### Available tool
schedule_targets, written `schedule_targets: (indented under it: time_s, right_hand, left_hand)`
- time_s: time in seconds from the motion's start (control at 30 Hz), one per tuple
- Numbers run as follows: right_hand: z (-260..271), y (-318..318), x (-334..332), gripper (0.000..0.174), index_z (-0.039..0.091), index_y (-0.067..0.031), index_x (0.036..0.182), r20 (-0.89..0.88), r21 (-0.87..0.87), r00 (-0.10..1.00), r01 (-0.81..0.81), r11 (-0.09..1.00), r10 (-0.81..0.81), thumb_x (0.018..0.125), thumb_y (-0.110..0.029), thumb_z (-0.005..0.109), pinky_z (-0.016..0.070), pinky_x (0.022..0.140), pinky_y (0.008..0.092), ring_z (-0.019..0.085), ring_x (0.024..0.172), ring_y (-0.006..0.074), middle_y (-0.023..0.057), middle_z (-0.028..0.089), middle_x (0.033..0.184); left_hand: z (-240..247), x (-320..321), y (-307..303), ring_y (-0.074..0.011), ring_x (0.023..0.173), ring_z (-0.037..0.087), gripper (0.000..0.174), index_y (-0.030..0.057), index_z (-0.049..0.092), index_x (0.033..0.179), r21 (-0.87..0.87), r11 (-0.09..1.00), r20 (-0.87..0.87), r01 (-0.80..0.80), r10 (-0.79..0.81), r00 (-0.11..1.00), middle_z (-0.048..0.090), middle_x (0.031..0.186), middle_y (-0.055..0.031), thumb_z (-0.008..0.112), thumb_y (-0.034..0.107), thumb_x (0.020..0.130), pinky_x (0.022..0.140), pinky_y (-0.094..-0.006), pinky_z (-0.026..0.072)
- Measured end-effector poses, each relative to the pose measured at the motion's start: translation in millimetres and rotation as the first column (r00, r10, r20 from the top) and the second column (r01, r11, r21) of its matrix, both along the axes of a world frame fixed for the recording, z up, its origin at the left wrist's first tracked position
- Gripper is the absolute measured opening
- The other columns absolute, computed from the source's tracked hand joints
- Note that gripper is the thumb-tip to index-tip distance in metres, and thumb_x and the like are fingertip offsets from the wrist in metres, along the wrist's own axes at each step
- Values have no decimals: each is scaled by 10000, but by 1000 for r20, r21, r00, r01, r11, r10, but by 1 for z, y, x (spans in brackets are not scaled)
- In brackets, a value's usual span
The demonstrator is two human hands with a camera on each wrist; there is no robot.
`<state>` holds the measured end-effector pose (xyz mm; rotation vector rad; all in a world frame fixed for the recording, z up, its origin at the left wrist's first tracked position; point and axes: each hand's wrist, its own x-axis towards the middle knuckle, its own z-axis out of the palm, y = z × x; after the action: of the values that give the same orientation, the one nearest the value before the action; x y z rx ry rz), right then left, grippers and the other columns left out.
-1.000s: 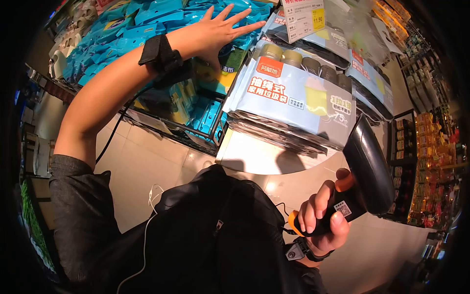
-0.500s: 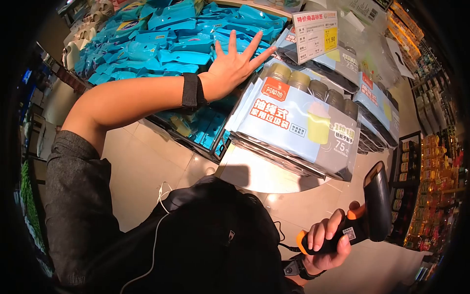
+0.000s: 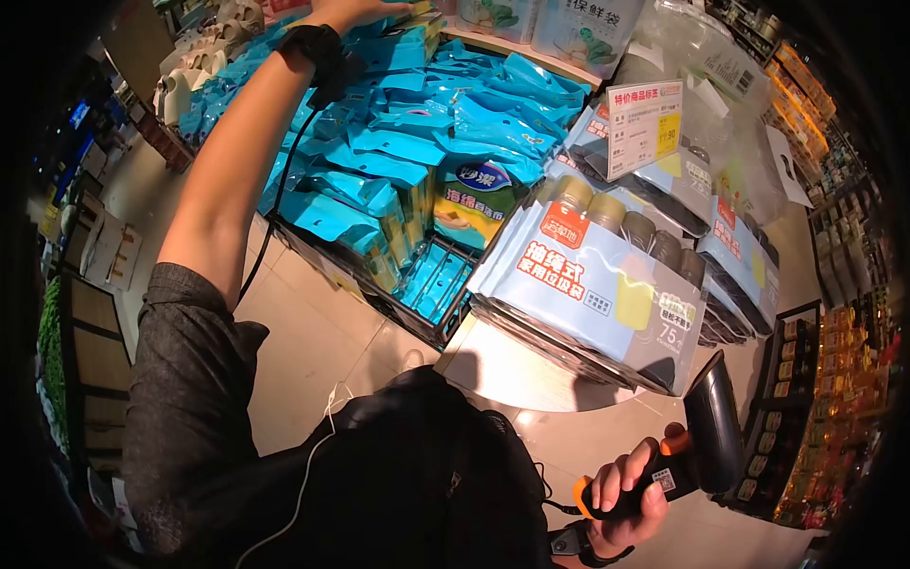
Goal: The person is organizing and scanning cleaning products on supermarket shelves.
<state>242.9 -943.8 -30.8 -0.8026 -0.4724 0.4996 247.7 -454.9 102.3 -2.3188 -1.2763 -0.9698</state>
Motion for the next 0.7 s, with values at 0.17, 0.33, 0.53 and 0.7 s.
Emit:
schedule_targets:
  time_s: [0.17, 0.33, 0.53, 0.7]
  right_hand:
    - [2, -1, -3, 566, 137, -37, 1297, -54, 12, 998, 18, 1000, -17, 837, -169, 439, 387, 372, 216, 375, 405, 98, 60, 369, 720]
    - [3, 2, -4, 579, 156, -25, 1269, -103, 17, 994, 39, 999, -37, 812, -170, 481, 390, 376, 230, 383, 398, 111, 66, 378, 698]
    - [6, 11, -5, 602, 212, 21, 1241, -83, -43, 996, 42, 998, -46, 769, -181, 528, 357, 321, 228, 374, 355, 116, 70, 382, 638]
    - [7, 17, -2, 593, 218, 19, 1233, -90, -44, 996, 7, 999, -11, 765, -179, 525, 353, 322, 220, 369, 353, 113, 72, 380, 628]
  left_hand:
    - [-31, -11, 51, -299, 1071, 498, 433, 81, 575, 1073, -73, 728, 153, 681, -667, 729, 557, 1090, -156, 652, 180, 658, 893, -361, 402]
    - [-24, -31, -8, -284, 998, 536, 394, 72, 596, 1024, 265, 599, -200, 755, -732, 651, 573, 1063, -117, 502, -83, 674, 837, -345, 443]
    - [-27, -78, -54, -271, 1036, 537, 463, 146, 581, 1076, 436, 322, -481, 840, -706, 520, 567, 1090, -85, 679, 31, 638, 829, -351, 491]
    - [-43, -113, -95, -250, 1004, 548, 336, 169, 609, 969, 438, 115, -464, 892, -820, 334, 576, 1042, -45, 687, 63, 659, 826, -413, 511]
